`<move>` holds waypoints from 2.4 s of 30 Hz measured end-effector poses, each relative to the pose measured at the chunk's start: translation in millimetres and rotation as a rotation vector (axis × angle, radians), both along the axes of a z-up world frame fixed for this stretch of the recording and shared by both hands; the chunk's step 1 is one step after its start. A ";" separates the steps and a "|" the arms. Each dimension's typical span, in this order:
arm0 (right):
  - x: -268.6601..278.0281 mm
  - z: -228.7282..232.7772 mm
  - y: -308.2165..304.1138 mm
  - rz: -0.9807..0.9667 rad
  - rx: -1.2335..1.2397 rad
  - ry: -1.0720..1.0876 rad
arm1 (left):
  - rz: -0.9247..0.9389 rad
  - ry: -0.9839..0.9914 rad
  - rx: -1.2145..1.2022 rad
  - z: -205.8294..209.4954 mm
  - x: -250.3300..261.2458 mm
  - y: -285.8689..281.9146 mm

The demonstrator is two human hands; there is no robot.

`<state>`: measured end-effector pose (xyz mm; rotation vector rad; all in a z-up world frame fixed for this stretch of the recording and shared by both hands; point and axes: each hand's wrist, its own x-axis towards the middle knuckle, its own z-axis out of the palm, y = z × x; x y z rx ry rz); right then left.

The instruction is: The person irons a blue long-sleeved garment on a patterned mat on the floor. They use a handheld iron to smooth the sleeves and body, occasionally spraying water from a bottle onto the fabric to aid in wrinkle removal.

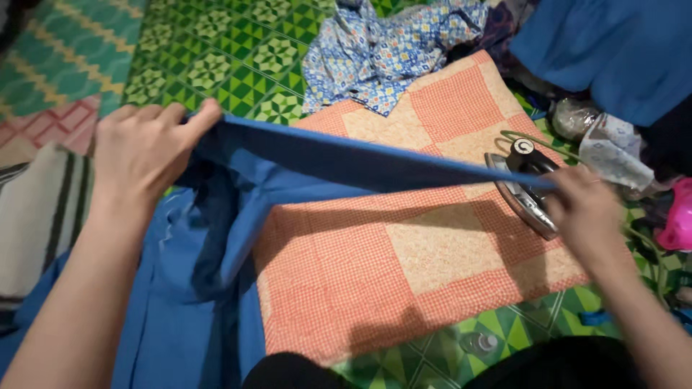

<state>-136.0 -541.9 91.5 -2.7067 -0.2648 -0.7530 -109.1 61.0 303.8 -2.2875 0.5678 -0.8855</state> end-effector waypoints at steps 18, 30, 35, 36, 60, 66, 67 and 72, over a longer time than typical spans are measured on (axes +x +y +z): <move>-79.6 -142.7 -86.8 -0.370 0.607 0.662 | 0.444 0.305 -1.332 -235.2 -199.5 24.3; -76.9 -111.4 -60.6 -0.352 0.502 0.587 | 1.119 0.447 -1.330 -312.3 -136.0 20.4; -100.8 -92.8 -74.9 -0.382 0.705 0.669 | 0.818 0.442 -1.834 -328.6 -147.8 50.1; -102.8 -90.6 -82.3 -0.369 0.788 0.668 | 0.661 0.375 -1.974 -319.0 -151.3 50.9; -19.5 -46.5 -152.9 -0.426 1.253 0.654 | -0.164 0.375 -2.510 13.6 -145.0 57.5; 33.9 -47.6 -139.3 -0.463 1.269 0.618 | -0.139 0.335 -2.150 94.7 69.5 72.5; 41.0 -48.3 -136.6 -0.469 1.266 0.613 | -0.008 0.156 -2.100 117.9 93.8 83.9; 57.6 -46.7 -110.0 -0.492 1.258 0.627 | -0.254 -0.227 -1.980 195.5 140.9 114.7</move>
